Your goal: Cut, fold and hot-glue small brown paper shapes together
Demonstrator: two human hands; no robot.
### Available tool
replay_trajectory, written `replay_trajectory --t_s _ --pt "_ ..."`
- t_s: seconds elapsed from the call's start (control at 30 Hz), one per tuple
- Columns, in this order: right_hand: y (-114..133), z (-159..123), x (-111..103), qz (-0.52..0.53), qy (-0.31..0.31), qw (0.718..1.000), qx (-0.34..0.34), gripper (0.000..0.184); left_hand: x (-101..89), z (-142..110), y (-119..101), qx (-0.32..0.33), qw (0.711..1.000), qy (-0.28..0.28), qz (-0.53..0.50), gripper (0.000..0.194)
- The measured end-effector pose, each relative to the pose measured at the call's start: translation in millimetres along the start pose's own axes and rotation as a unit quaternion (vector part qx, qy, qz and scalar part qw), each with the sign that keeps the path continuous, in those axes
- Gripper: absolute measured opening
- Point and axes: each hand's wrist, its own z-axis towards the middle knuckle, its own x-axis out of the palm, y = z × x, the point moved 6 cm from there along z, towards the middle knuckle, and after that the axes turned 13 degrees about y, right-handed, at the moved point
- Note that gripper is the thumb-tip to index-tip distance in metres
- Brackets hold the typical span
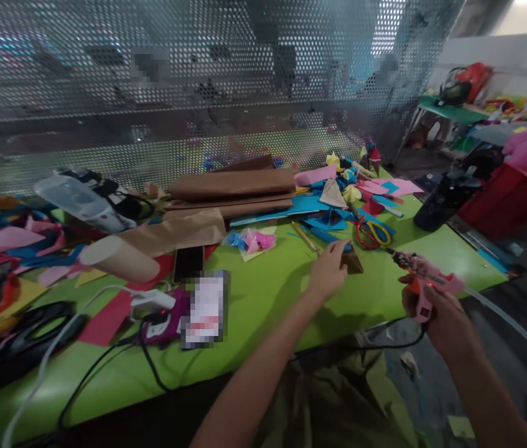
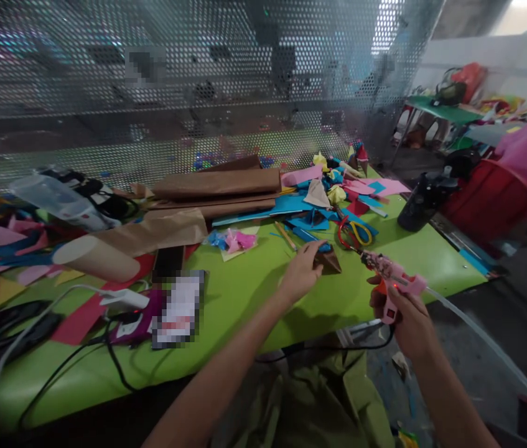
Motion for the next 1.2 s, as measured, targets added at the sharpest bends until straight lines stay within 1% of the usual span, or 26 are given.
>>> replay_trajectory --t_s 0.07,0.17,0.23,0.33,0.43,0.5,0.57,0.63,0.73,0.87,1.0,1.1,1.2 --pt "-4 0 -2 -0.014 0.017 1.0 -0.001 0.031 5.9 4 5 0.006 1.0 0.016 0.009 0.055" --pt "-11 0 -7 -0.025 0.024 0.999 0.016 0.032 8.3 -4 5 0.015 0.999 0.029 0.022 0.036" --pt "-16 -1 -10 -0.018 0.022 0.999 0.038 0.032 1.4 -16 5 0.009 0.999 0.035 0.03 0.028" --pt "-19 0 -8 -0.009 0.032 0.998 0.046 0.031 -17.3 -38 6 0.003 0.998 0.052 0.037 0.025" --pt "-18 2 2 -0.044 0.065 0.996 0.042 0.032 -37.3 -61 13 0.001 0.996 0.066 0.062 0.023" --pt "-18 4 11 -0.078 0.096 0.991 0.053 0.036 -46.3 -72 22 -0.013 0.994 0.077 0.078 0.023" --pt "-20 5 20 -0.109 0.122 0.985 0.063 0.038 -53.5 -78 34 -0.039 0.992 0.064 0.096 0.023" --pt "-23 7 27 -0.137 0.14 0.978 0.072 0.04 -56.7 -81 45 -0.055 0.991 0.05 0.108 0.02" --pt "-30 9 35 -0.159 0.155 0.97 0.098 0.044 -55.1 -81 57 -0.056 0.992 0.048 0.104 0.013" --pt "-31 9 47 -0.198 0.181 0.956 0.118 0.046 -51.9 -82 69 -0.043 0.995 0.04 0.076 0.019" --pt "-27 9 62 -0.269 0.226 0.928 0.125 0.049 -49.1 -86 75 -0.022 0.998 0.03 0.059 0.028" --pt "-25 11 72 -0.301 0.244 0.912 0.134 0.051 -44.6 -88 74 -0.003 0.996 0.044 0.079 0.039" --pt "-27 14 79 -0.315 0.248 0.905 0.142 0.052 -41.0 -88 73 -0.004 0.991 0.064 0.121 0.044"
